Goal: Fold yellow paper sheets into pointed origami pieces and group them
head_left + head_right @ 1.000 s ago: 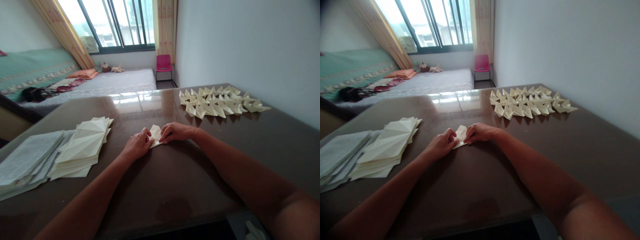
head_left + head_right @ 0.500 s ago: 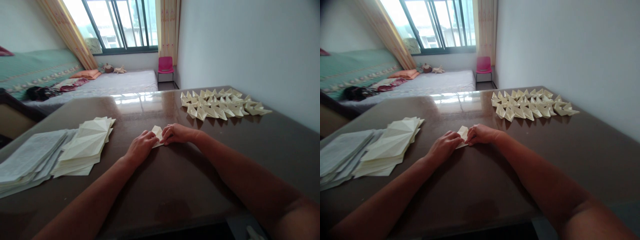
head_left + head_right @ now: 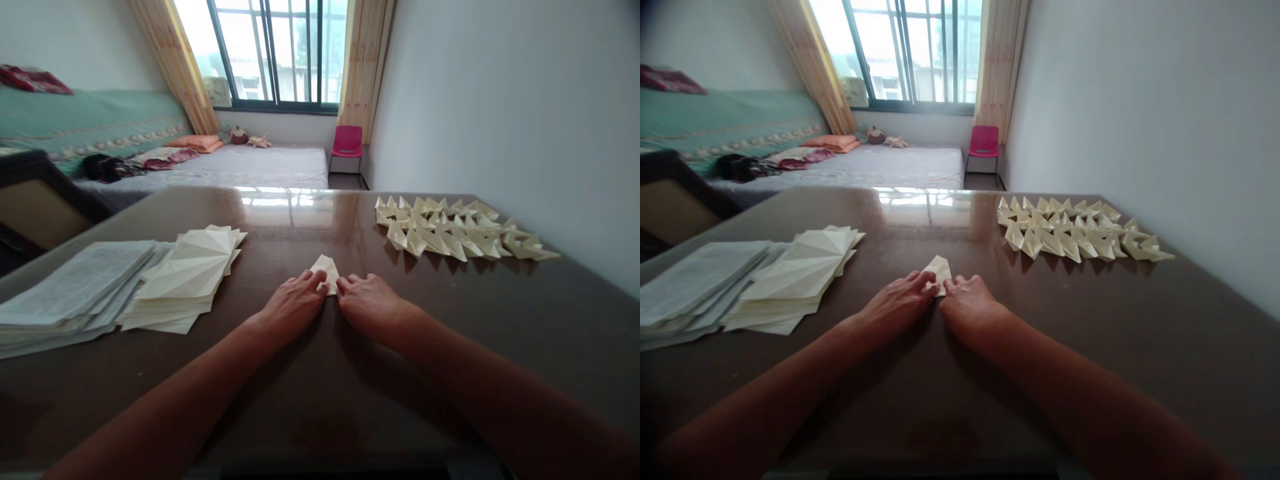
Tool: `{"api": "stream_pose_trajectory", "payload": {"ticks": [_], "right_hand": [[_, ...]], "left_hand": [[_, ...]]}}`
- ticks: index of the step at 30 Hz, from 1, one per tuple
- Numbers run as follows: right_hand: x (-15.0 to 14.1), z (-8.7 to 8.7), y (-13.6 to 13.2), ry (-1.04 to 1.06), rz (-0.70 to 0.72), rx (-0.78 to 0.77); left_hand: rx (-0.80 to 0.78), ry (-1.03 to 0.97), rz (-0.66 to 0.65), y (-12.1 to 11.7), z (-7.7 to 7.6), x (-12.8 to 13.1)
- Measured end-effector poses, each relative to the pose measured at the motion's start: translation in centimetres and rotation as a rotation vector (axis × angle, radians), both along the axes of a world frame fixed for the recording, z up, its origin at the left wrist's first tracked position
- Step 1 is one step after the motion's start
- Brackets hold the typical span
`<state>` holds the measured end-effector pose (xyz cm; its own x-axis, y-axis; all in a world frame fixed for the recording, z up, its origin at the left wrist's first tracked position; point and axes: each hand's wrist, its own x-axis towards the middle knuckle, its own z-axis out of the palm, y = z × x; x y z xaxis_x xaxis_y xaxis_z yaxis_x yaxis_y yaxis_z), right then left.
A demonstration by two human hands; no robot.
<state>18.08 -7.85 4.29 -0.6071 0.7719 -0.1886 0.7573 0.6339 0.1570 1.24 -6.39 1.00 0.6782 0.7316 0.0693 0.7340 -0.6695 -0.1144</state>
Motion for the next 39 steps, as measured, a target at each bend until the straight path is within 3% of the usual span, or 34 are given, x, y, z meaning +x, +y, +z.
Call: {"api": "stream_pose_trajectory", "payload": {"ticks": [12, 18, 21, 25, 30, 35, 39], "right_hand": [[-2.4, -0.3, -1.7, -0.121, -0.141, -0.007], [-1.8, -0.8, 0.2, 0.033, -0.151, 0.091], [-1.6, -1.0, 1.2, 0.093, -0.129, 0.174], [-0.8, -1.6, 2.6, 0.133, -0.052, 0.159], [1.8, -3.5, 6.0, 0.392, 0.127, 0.126], [3.4, -5.9, 8.7, 0.747, 0.227, 0.069], [3.3, -6.3, 9.1, 0.802, 0.201, 0.050]], "left_hand": [[0.060, -0.038, -0.084, 1.0, -1.0, -0.6], [0.041, -0.151, -0.108, 1.5, -1.4, -0.2], [0.026, -0.209, -0.066, 1.7, -1.5, 0.3], [-0.073, -0.312, 0.004, 1.9, -1.0, 0.2], [-0.053, -0.441, 0.140, 3.4, -0.5, -2.4], [-0.156, -0.419, -0.101, 4.4, -1.2, -4.3], [-0.212, -0.376, -0.105, 4.4, -1.5, -4.3]]}}
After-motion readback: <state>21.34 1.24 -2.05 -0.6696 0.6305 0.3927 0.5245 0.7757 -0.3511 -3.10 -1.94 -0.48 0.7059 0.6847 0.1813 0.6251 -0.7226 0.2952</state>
